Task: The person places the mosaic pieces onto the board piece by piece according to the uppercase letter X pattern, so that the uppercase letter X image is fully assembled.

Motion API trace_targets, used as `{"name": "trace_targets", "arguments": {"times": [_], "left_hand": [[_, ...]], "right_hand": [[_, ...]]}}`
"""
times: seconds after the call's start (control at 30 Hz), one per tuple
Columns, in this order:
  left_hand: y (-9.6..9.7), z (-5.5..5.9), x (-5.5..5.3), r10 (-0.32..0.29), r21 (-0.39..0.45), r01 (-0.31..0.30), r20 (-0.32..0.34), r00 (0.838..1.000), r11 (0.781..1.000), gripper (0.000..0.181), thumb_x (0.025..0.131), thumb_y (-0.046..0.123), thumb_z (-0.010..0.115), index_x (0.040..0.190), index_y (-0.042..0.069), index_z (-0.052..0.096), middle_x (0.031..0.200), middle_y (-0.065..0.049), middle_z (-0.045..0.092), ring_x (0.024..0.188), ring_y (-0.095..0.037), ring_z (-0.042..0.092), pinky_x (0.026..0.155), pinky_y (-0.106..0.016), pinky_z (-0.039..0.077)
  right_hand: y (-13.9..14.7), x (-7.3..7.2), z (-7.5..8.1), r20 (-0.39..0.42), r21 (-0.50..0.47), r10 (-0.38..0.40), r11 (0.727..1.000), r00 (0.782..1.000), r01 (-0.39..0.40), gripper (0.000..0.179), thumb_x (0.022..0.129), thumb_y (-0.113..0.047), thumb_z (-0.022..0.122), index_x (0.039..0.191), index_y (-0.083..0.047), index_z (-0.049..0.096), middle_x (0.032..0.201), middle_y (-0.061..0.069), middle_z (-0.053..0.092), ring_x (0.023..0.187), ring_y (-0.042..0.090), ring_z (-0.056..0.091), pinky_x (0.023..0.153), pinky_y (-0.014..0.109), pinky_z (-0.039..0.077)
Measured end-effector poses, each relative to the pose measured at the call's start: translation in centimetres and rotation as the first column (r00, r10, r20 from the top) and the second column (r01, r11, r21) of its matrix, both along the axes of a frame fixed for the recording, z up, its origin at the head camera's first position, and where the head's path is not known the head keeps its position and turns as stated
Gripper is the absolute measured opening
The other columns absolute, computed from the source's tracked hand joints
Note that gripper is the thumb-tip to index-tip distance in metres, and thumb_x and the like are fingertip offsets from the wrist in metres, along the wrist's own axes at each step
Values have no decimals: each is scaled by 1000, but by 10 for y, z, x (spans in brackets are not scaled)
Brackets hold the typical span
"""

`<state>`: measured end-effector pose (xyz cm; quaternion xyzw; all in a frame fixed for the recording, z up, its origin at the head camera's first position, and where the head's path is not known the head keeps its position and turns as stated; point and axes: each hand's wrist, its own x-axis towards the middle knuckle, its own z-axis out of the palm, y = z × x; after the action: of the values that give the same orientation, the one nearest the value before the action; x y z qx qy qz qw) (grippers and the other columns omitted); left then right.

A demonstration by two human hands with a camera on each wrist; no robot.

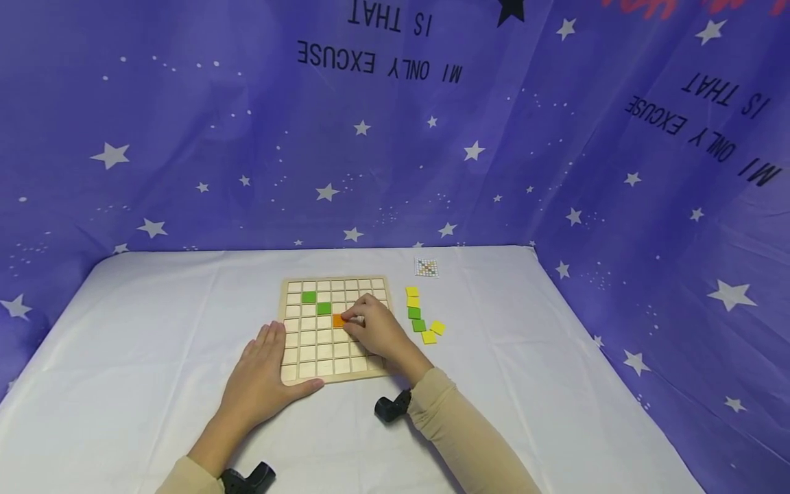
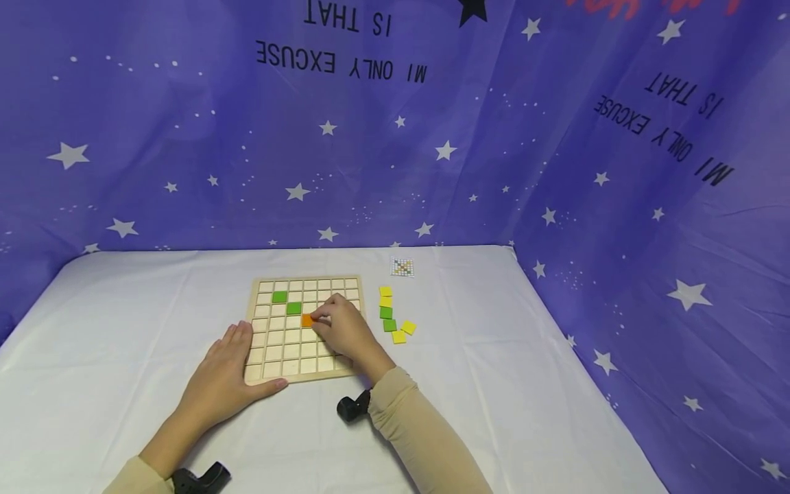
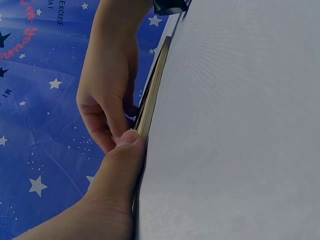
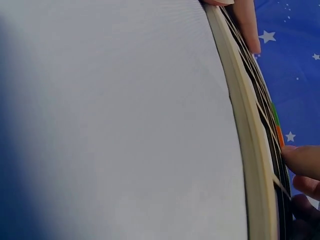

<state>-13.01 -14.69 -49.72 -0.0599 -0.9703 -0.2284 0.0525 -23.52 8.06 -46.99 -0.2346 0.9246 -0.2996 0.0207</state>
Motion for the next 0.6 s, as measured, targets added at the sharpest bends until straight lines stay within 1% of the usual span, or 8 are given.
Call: {"name": "trace_targets", "arguments": {"times": [0.1,0.13,0.2,0.3,0.37,0.47,0.53,0.6], "left_hand": [[0,-1,0,0,-1,0,-1,1000,1000,136,70,87,59,154,-11,17,161,-29,20,150,-45,19,122,-60,19],[-1,-1,0,2,1,-2,-3,1000,1000,136,70,87,59,154,-11,17,161,-29,20,150,-45,19,122,-59,20],[-2,-3,0,4,5,-4,-10,1000,1000,136,69,87,60,154,-11,17,161,-29,21,150,-45,20,121,-60,20],[-3,-5,0,5,11,-5,-21,1000,1000,137,68,87,61,153,-11,18,161,-29,21,150,-45,21,121,-60,20],[-3,-6,0,2,16,-2,-26,1000,1000,137,68,87,61,153,-11,18,161,-29,21,150,-45,21,121,-60,20],[-2,-7,-1,-3,14,4,-26,1000,1000,138,68,88,60,154,-11,17,162,-28,20,150,-44,20,121,-59,19],[-2,-7,-1,-8,15,8,-30,1000,1000,137,68,88,61,153,-11,18,161,-28,20,150,-45,20,121,-60,20],[-2,-6,-1,-6,12,7,-35,999,1000,137,68,87,61,153,-11,19,161,-28,21,150,-45,20,121,-59,20]], "right_hand": [[8,1,0,10,-25,-3,1000,1000,3,20,95,-26,68,113,-20,74,113,-6,59,85,7,54,74,21,50],[11,1,1,5,-29,-8,1000,1000,8,21,95,-26,68,114,-20,73,114,-6,60,88,8,55,75,22,50],[20,0,2,-16,-32,-30,999,999,29,22,95,-27,68,115,-20,73,116,-6,62,97,11,56,84,27,51],[38,-3,4,-55,-27,-95,995,994,94,24,94,-28,69,116,-20,73,116,-4,64,107,16,56,92,36,51],[52,-6,4,-80,-15,-161,987,984,160,25,93,-29,71,115,-18,73,111,-3,66,106,18,58,92,39,52],[73,-10,3,-111,36,-295,953,949,301,28,90,-32,73,113,-17,72,99,-1,65,95,19,58,78,35,51],[85,-12,2,-121,83,-387,914,914,398,31,87,-37,75,109,-16,72,93,-1,64,88,20,56,70,33,48],[94,-12,0,-113,130,-459,873,881,471,36,84,-43,77,106,-15,72,89,0,62,84,20,54,65,31,44]]}}
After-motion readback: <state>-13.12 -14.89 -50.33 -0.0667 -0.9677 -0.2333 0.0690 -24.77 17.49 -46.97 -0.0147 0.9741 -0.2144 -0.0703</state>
